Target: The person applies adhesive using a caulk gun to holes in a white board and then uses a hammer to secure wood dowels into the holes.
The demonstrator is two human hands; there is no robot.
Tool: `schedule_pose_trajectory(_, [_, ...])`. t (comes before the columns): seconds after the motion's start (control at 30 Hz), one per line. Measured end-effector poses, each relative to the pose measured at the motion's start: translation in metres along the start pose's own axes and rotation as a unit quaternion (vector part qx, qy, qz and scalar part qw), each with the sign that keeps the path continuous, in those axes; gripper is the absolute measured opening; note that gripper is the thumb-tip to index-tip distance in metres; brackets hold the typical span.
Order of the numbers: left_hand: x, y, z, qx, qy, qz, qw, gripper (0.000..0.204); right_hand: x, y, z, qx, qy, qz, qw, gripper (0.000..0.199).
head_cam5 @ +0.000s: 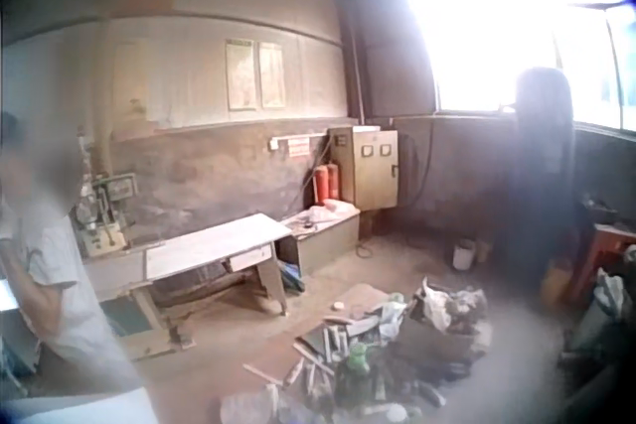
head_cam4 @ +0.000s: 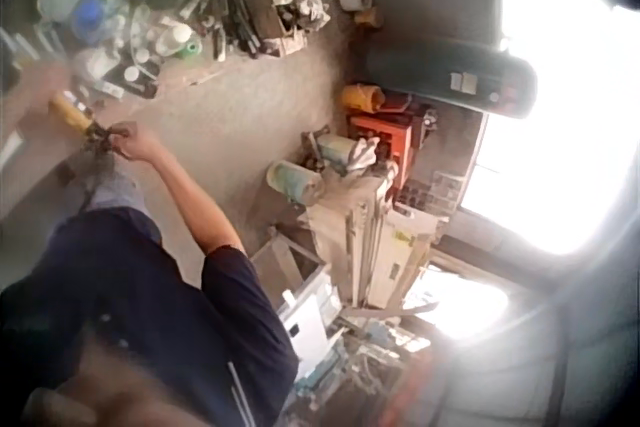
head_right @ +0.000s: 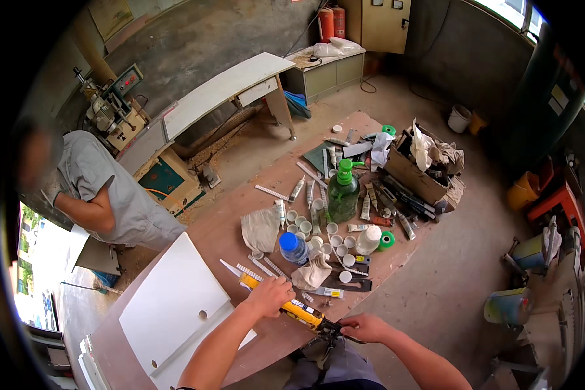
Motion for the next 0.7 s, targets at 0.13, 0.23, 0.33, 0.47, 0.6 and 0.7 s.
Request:
schedule_pose_trajectory(0.13, [0.015,-0.024,-0.011,-0.019,-0.045,0.007,0.999,0.044,-0.071,-0.032,-0.026,-0.048,0.327,0.103,0.938,0.043])
schedule_pose_trajectory(0.23, [0.02,-0.033,-0.003,-0.064,-0.048,-0.007,0.997,0.046,-0.079,-0.056,-0.041,-0.048,0.348,0.199,0.915,0.036])
schedule_pose_trajectory(0.33, [0.009,-0.033,0.006,-0.11,-0.006,-0.025,0.994,0.046,-0.074,-0.049,-0.06,-0.094,0.354,0.247,0.897,0.038])
schedule_pose_trajectory(0.47, [-0.009,-0.018,0.024,-0.196,0.06,-0.001,0.979,0.046,-0.085,-0.061,-0.049,-0.12,0.385,0.147,0.903,0.038])
schedule_pose_trajectory(0.6, [-0.015,0.029,0.038,-0.27,0.185,0.026,0.945,0.041,-0.105,-0.086,-0.065,-0.12,0.389,0.102,0.908,0.036])
schedule_pose_trajectory(0.7, [-0.018,0.069,0.038,-0.296,0.238,0.061,0.923,0.033,-0.106,-0.093,-0.097,-0.111,0.399,0.114,0.903,0.035])
Point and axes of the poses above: each hand's wrist, its own z-axis away from the middle knuckle, its own x-axis out of the palm, y = z × x, the point moved 7 cm from there along -z, towards the middle knuckle, and after that the axes turned 9 degrees about x, right-handed, at the moved point
